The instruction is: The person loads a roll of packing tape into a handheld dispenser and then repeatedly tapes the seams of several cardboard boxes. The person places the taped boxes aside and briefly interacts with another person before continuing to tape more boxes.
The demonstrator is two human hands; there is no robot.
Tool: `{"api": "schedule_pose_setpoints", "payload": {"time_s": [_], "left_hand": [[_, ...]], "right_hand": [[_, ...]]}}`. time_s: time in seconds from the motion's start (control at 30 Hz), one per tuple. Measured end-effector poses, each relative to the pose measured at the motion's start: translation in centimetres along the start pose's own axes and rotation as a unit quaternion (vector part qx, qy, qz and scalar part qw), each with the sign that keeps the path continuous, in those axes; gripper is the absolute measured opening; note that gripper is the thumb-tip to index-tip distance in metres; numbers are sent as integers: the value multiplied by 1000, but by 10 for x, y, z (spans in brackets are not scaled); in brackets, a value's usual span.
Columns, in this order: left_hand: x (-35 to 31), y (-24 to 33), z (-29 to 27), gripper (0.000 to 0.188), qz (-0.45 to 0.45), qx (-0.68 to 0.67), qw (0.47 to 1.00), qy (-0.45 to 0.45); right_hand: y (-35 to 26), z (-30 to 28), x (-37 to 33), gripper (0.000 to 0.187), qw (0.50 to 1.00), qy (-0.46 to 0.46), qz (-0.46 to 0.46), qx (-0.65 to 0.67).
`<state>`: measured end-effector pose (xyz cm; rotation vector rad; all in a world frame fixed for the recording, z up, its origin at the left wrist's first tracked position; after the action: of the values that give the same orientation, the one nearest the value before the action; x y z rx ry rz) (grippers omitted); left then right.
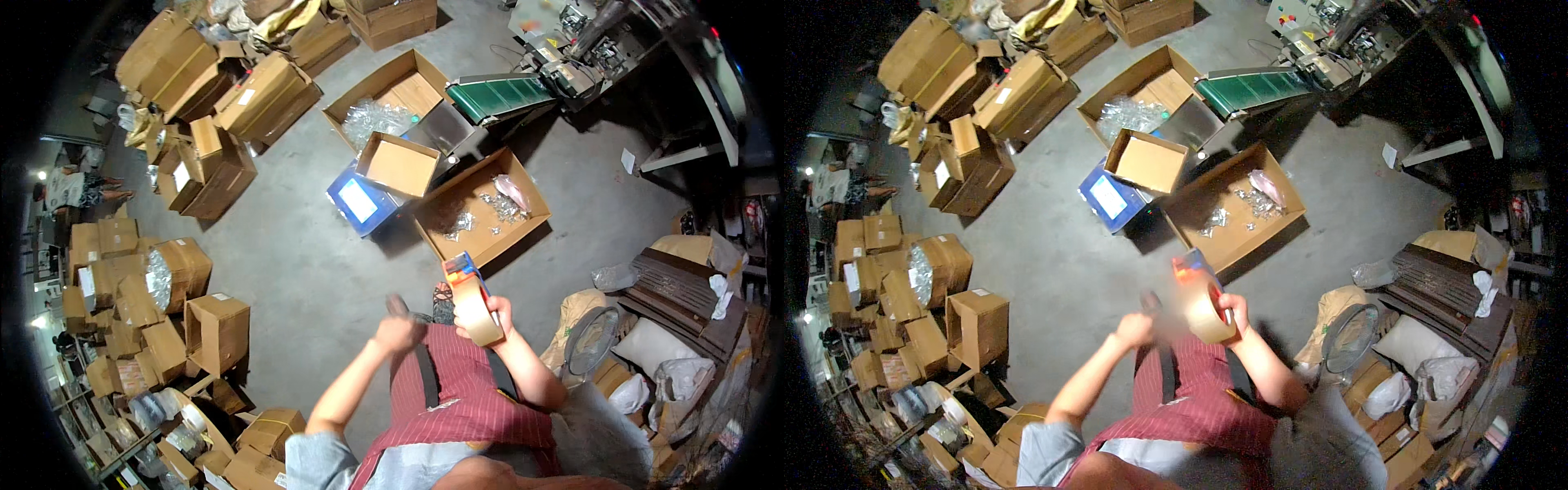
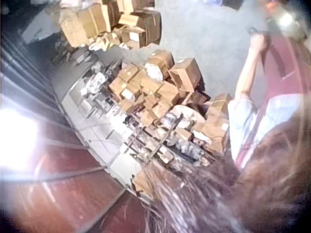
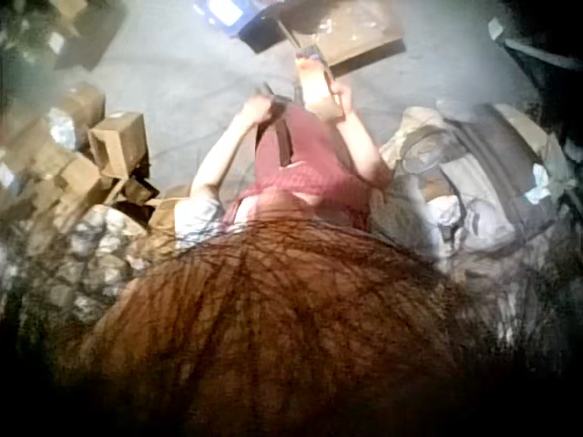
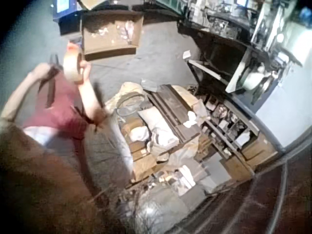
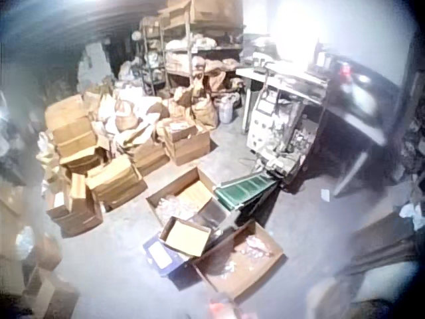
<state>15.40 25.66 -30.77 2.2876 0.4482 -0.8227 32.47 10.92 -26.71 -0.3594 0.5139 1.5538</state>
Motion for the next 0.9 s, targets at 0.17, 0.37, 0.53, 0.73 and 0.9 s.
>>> {"api": "schedule_pose_setpoints", "payload": {"time_s": [0.17,0.37,0.53,0.73,0.9], "left_hand": [[183,-125,-91,33,-17,159,972,169],[313,-234,-180,30,-5,339,909,241],[321,-272,-185,20,190,295,920,175],[312,-264,-160,41,217,191,937,195],[328,-241,-165,38,165,-17,961,223]], "right_hand": [[-28,-16,23,44,951,197,-175,-164],[-34,-18,66,42,864,457,-207,34],[-24,-15,150,46,893,340,-253,151],[-18,0,198,44,862,446,-215,109],[-56,59,234,40,813,538,-224,22]]}}
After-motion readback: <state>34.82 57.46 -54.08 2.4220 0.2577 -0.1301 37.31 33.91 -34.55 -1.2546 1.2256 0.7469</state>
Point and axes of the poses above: each hand's wrist, its own x-axis towards the middle knuckle, its own z-axis out of the palm, y = z × x, the point moved 3 cm from there along x, towards the middle knuckle
